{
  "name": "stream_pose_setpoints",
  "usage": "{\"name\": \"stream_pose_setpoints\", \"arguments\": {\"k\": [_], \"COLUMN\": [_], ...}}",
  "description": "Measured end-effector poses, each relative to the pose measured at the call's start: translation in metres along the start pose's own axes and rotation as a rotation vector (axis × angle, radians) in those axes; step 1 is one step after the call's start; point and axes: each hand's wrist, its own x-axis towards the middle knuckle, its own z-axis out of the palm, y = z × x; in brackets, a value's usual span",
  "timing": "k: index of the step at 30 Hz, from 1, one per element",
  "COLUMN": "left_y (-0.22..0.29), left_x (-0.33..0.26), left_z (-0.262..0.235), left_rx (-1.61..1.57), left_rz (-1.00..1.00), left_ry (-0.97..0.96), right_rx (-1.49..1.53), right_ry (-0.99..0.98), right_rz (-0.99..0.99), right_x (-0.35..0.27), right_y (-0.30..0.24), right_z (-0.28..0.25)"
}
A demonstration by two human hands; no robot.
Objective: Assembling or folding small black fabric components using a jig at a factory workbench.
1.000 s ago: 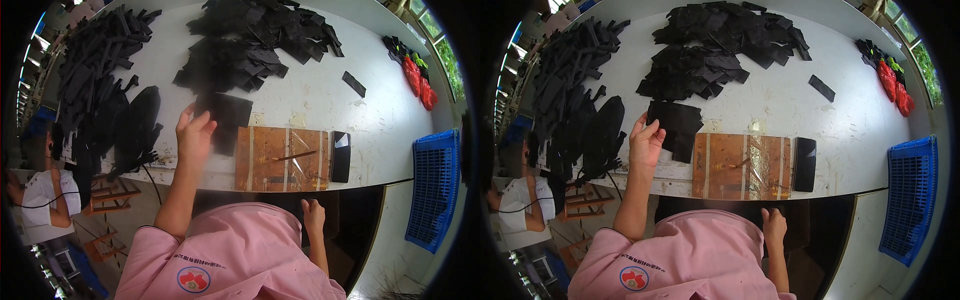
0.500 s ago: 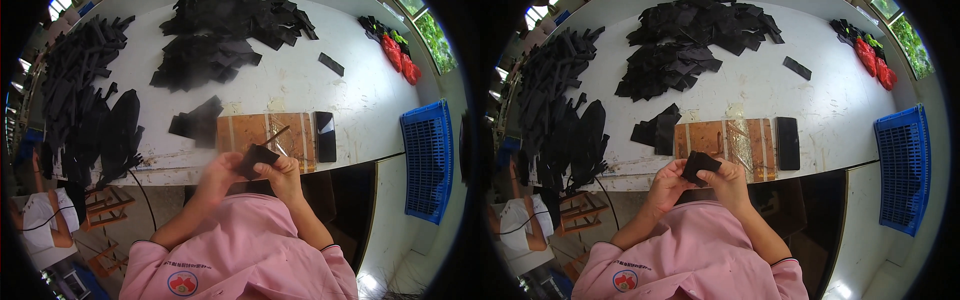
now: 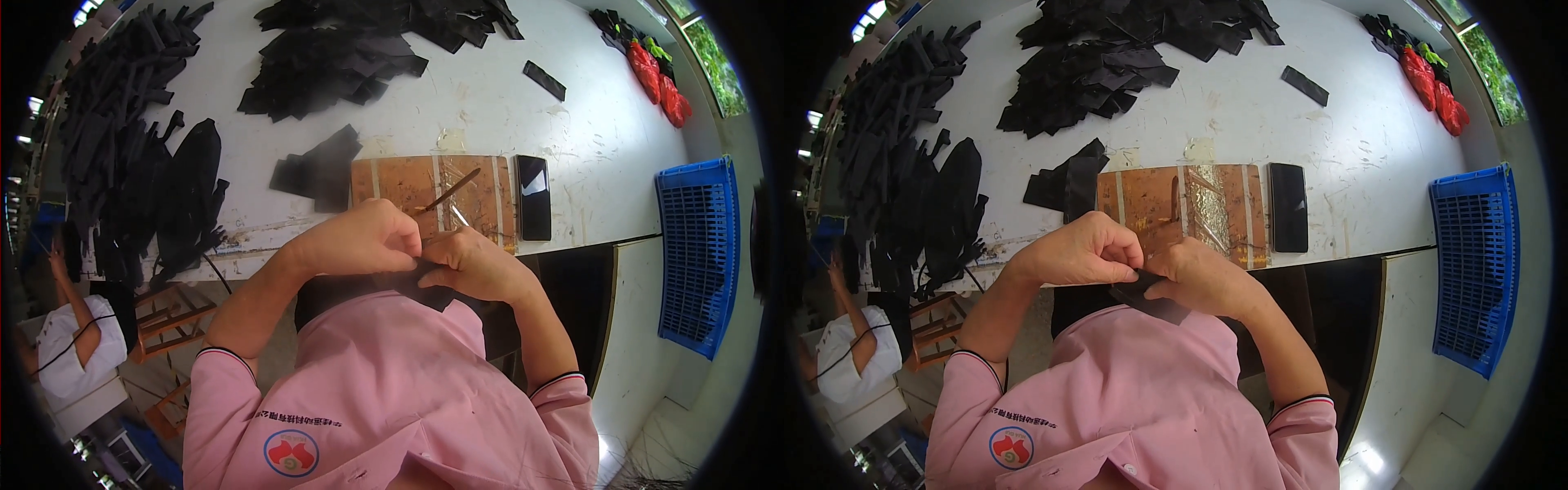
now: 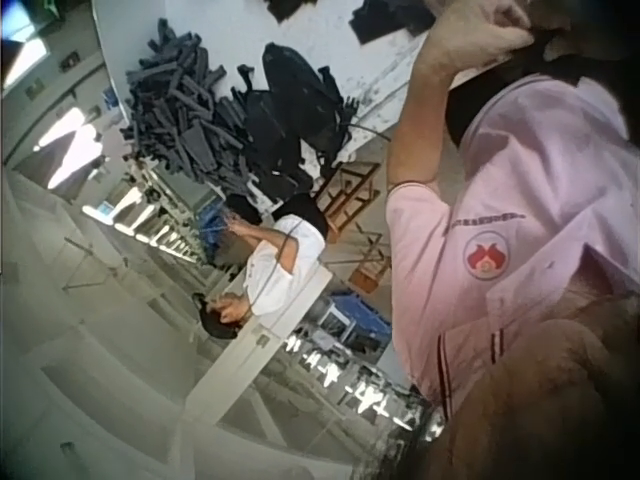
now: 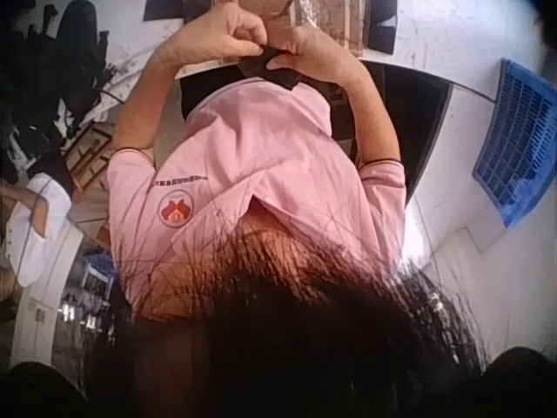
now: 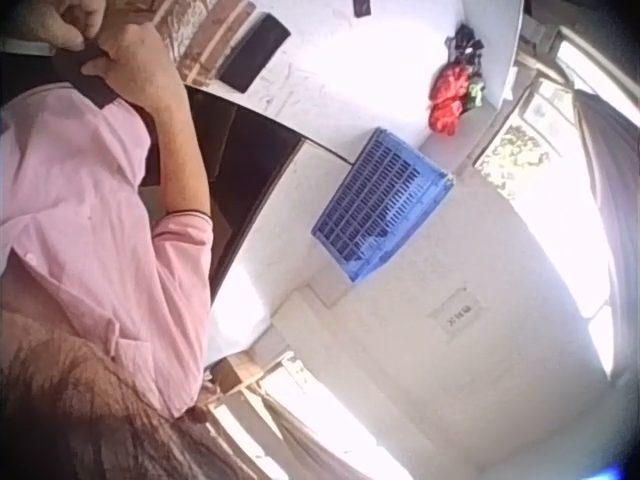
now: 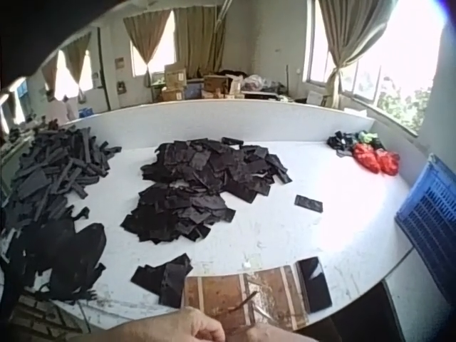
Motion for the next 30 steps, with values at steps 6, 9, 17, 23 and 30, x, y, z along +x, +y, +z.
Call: {"name": "stream_pose_setpoints", "arguments": {"k": [6, 9, 17, 23, 30], "left_y": [-0.02, -0.023, -0.019, -0.017, -0.024], "left_x": [-0.006, -0.007, -0.008, -0.014, -0.012], "left_z": [0.001, 0.005, 0.003, 0.009, 0.022], "left_rx": [-0.358, -0.527, -0.421, -0.236, 0.095], "left_rz": [-0.076, -0.096, -0.11, -0.077, -0.012], "left_ry": [0.063, 0.099, 0.038, 0.004, 0.213], "right_rx": [0.426, 0.466, 0.29, 0.194, 0.139], "right_ry": [0.15, 0.185, 0.068, 0.039, 0.022], "right_rz": [0.324, 0.296, 0.172, 0.134, 0.049], "right_x": [-0.008, -0.012, -0.004, 0.0, 0.006], "right_y": [0.008, 0.008, 0.004, 0.006, 0.004], "right_z": [0.009, 0.011, 0.003, 0.005, 0.009]}}
